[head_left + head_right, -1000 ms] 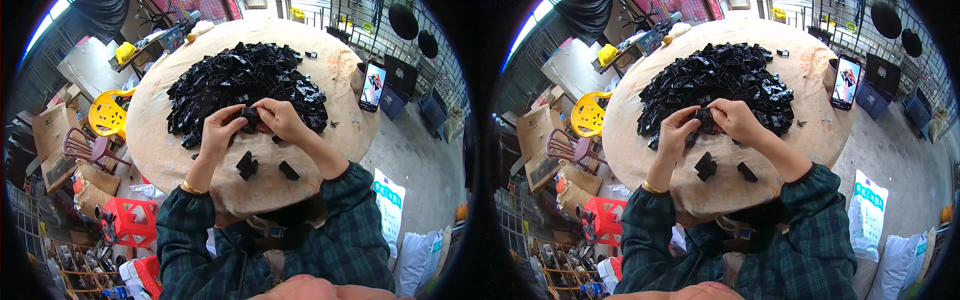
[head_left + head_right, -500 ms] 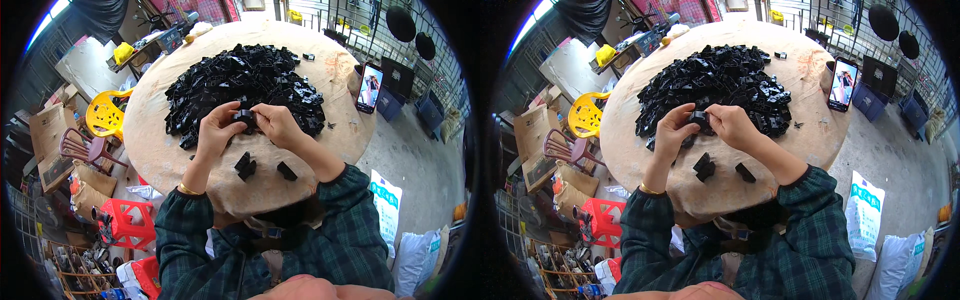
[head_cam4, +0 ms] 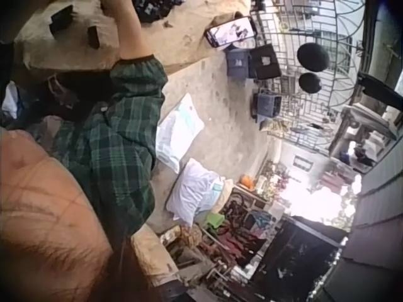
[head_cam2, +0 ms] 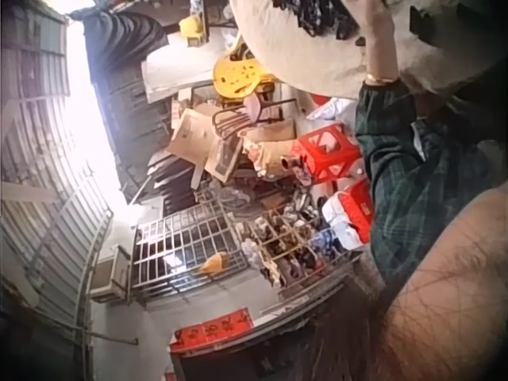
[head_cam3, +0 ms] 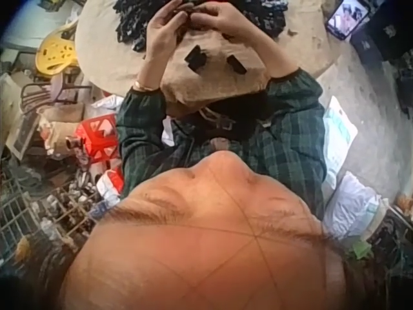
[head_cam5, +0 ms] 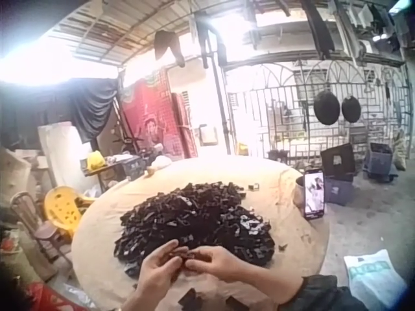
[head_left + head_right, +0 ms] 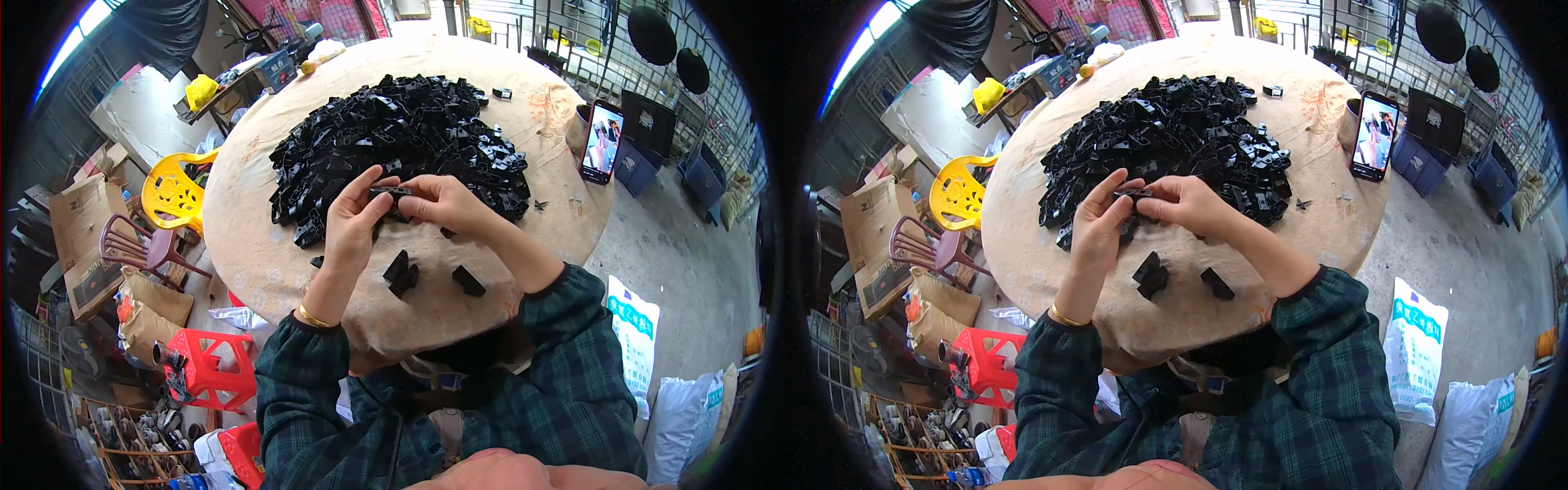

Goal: Sort and inspect small black plastic components on a table.

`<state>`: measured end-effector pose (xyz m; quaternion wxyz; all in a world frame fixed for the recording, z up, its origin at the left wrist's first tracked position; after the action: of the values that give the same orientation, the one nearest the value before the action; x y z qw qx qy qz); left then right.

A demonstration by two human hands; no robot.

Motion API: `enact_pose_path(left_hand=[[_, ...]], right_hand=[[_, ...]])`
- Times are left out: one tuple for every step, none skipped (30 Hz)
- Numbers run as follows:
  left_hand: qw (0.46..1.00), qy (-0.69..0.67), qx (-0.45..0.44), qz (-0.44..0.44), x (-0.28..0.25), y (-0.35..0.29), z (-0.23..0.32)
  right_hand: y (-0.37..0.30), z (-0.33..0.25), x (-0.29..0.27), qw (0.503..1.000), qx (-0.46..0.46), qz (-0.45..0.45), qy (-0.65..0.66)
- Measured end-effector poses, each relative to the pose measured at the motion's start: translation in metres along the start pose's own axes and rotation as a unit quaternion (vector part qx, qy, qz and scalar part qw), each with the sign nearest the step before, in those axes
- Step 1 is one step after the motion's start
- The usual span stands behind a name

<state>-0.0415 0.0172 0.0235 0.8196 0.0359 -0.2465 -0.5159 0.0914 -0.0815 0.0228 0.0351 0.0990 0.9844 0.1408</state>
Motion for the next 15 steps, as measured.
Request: enact_pose_path(left_hand=[[1.000, 0.017, 0.007, -0.012, 0.000, 0.000, 0.002], [0.999, 0.034, 0.014, -0.025, 0.002, 0.000, 0.005], [0.998, 0.050, 0.020, -0.037, 0.003, 0.000, 0.007], [0.998, 0.049, 0.019, -0.037, 0.005, 0.001, 0.007], [0.998, 0.044, 0.015, -0.036, 0.006, 0.002, 0.009], [0.999, 0.039, 0.010, -0.035, 0.008, 0.004, 0.010], [0.999, 0.034, 0.006, -0.035, 0.009, 0.004, 0.009], [0.999, 0.036, 0.006, -0.031, 0.008, 0.003, 0.008], [0.993, 0.104, -0.023, -0.044, 0.007, 0.002, 0.005], [0.983, 0.168, -0.052, -0.057, 0.007, 0.002, 0.002], [0.967, 0.231, -0.081, -0.073, 0.009, 0.002, -0.002], [0.967, 0.231, -0.080, -0.073, 0.010, 0.002, -0.004], [0.941, 0.297, -0.097, -0.130, 0.013, 0.001, -0.008], [0.907, 0.361, -0.113, -0.186, 0.015, 0.001, -0.013], [0.865, 0.421, -0.128, -0.240, 0.017, 0.000, -0.016]], right_hand=[[0.000, 0.001, -0.002, 0.999, 0.009, -0.026, -0.022], [0.000, 0.002, -0.004, 0.998, 0.019, -0.051, -0.044], [-0.001, 0.002, -0.005, 0.994, 0.029, -0.076, -0.067], [-0.003, 0.000, -0.007, 0.994, 0.031, -0.075, -0.067], [-0.004, -0.008, -0.007, 0.993, 0.031, -0.070, -0.091], [-0.005, -0.016, -0.007, 0.991, 0.032, -0.065, -0.116], [-0.007, -0.021, -0.008, 0.988, 0.032, -0.059, -0.141], [-0.006, -0.021, -0.014, 0.988, 0.031, -0.063, -0.138], [-0.004, -0.022, -0.024, 0.981, -0.007, -0.042, -0.192], [-0.003, -0.026, -0.035, 0.968, -0.044, -0.020, -0.246], [-0.006, -0.030, -0.046, 0.968, -0.044, -0.020, -0.247], [-0.010, -0.036, -0.057, 0.953, -0.016, -0.011, -0.303], [-0.013, -0.038, -0.065, 0.934, 0.013, -0.002, -0.357], [-0.016, -0.039, -0.068, 0.934, 0.013, -0.001, -0.357], [-0.019, -0.040, -0.070, 0.918, 0.023, -0.020, -0.395]])
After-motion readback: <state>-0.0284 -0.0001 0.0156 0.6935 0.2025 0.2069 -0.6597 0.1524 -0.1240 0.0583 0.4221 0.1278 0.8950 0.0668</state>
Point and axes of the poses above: each hand's wrist, its own y-axis towards the middle knuckle, its own x-axis out of the palm, z = x × y, the point moved 1 cm from there along y, towards the middle knuckle, and after that the axes turned 9 degrees about -z, right-handed, at the moved point
